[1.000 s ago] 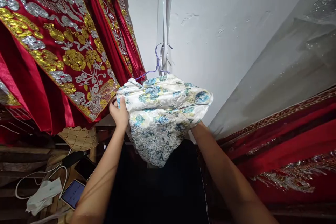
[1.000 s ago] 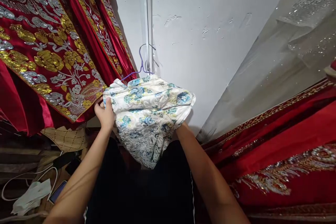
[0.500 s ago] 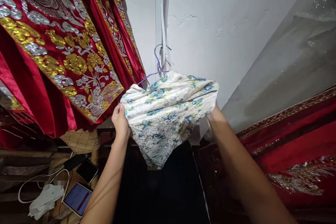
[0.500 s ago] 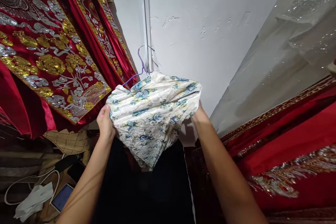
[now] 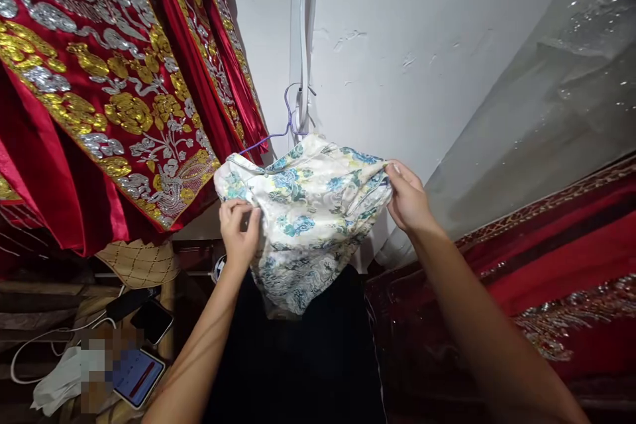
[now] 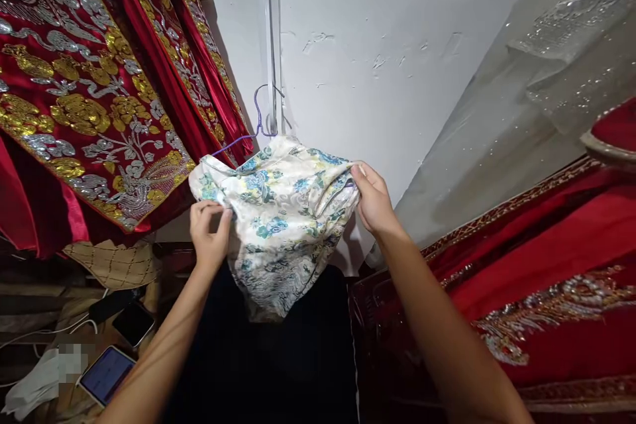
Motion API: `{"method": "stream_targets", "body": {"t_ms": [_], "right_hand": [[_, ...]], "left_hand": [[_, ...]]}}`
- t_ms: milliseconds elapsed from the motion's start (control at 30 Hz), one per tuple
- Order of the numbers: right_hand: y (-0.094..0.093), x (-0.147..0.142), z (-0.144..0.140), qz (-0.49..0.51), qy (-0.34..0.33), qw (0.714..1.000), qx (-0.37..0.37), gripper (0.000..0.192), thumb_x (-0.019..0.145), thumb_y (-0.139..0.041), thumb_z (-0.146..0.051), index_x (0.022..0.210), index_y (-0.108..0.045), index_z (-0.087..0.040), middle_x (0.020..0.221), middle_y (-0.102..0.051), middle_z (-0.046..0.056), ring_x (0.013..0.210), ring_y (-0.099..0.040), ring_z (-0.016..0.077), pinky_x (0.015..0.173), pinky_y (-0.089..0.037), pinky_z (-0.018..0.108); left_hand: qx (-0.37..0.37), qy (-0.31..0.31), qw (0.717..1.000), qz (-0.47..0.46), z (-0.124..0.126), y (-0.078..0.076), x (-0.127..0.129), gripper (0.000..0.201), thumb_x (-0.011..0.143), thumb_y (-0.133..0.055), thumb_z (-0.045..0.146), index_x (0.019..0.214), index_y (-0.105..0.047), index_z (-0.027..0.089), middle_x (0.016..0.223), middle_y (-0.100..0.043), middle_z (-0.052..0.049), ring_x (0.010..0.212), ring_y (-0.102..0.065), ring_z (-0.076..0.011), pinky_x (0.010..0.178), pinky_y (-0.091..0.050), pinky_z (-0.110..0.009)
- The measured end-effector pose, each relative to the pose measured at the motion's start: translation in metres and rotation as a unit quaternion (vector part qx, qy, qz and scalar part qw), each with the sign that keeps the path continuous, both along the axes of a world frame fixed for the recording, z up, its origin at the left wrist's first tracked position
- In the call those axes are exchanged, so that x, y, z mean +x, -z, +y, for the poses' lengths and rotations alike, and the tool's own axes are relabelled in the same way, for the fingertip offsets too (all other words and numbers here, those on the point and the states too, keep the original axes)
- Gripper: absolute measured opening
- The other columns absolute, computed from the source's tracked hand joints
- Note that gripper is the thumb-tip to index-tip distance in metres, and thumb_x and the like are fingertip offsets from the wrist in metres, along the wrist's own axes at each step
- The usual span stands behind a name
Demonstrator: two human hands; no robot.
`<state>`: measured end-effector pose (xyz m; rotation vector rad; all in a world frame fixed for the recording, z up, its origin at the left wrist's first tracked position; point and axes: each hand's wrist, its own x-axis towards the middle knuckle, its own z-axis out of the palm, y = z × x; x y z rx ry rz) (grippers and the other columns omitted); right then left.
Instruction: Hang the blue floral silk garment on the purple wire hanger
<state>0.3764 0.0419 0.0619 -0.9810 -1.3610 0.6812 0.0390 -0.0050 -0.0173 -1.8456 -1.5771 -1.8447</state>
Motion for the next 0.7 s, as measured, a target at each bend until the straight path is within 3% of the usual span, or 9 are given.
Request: {"method": "stream_targets", "body": {"t_ms": [133,233,300,433,567,633,700], "right_hand": [[-0.014,-0.017,0.012,-0.011,0.076,0.994,0.074,0.054,0.087,-0.046,-0.076,0.108,-0.058,-0.027,0.111,-0.066,0.012,0.106,-0.065,0.0313,0.076,-0.055,0.040],[-0.031,-0.031,0.024,-0.002,0.102,0.988,0.114,0.061,0.087,-0.042,-0.079,0.114,-0.058,-0.027,0.117,-0.063,0.014,0.116,-0.060,0.0334,0.080,-0.054,0.042],[-0.043,-0.044,0.021,-0.004,0.088,0.988,0.128,0.058,0.089,-0.042,-0.077,0.114,-0.058,-0.027,0.115,-0.063,0.013,0.116,-0.060,0.0326,0.081,-0.054,0.041],[-0.056,-0.071,-0.021,-0.041,-0.004,0.989,0.141,0.040,0.098,-0.044,-0.062,0.109,-0.058,-0.026,0.102,-0.063,0.008,0.099,-0.064,0.0250,0.073,-0.054,0.035],[-0.049,-0.087,-0.092,-0.136,-0.144,0.975,0.104,0.020,0.103,-0.047,-0.040,0.112,-0.058,-0.025,0.095,-0.062,0.005,0.079,-0.062,0.0169,0.058,-0.051,0.026],[-0.041,-0.091,-0.122,-0.221,-0.239,0.941,0.091,0.021,0.104,-0.045,-0.031,0.121,-0.056,-0.024,0.095,-0.062,0.005,0.073,-0.059,0.0143,0.058,-0.050,0.025],[-0.031,-0.095,-0.141,-0.286,-0.304,0.906,0.073,0.029,0.103,-0.045,-0.024,0.131,-0.050,-0.023,0.099,-0.064,0.006,0.076,-0.060,0.0145,0.067,-0.053,0.026]], "left_hand": [[-0.028,0.006,0.999,0.021,0.015,-0.018,0.000,0.029,0.098,-0.051,0.037,0.124,-0.054,0.023,0.135,-0.051,-0.014,0.133,-0.047,-0.0260,0.112,-0.039,-0.041],[-0.042,0.008,0.999,0.013,0.044,-0.044,-0.017,0.047,0.096,-0.052,0.036,0.140,-0.041,0.023,0.142,-0.048,-0.015,0.135,-0.046,-0.0265,0.114,-0.037,-0.041],[-0.059,0.025,0.998,0.024,0.063,-0.064,-0.027,0.052,0.094,-0.056,0.035,0.142,-0.040,0.022,0.141,-0.050,-0.015,0.134,-0.046,-0.0279,0.116,-0.034,-0.043],[-0.048,0.046,0.998,0.015,0.083,-0.094,-0.039,0.062,0.087,-0.065,0.029,0.144,-0.041,0.025,0.144,-0.045,-0.014,0.140,-0.038,-0.0306,0.119,-0.028,-0.048],[0.009,0.086,0.996,0.012,0.079,-0.101,-0.042,0.075,0.078,-0.073,0.024,0.145,-0.040,0.029,0.152,-0.038,-0.011,0.147,-0.028,-0.0315,0.120,-0.026,-0.049],[0.043,0.135,0.990,-0.008,0.075,-0.098,-0.041,0.074,0.077,-0.073,0.025,0.143,-0.041,0.028,0.142,-0.048,-0.011,0.137,-0.041,-0.0293,0.113,-0.037,-0.045],[0.056,0.214,0.974,-0.038,0.071,-0.093,-0.036,0.063,0.080,-0.070,0.027,0.138,-0.046,0.026,0.117,-0.061,-0.007,0.109,-0.058,-0.0237,0.095,-0.048,-0.038]]}}
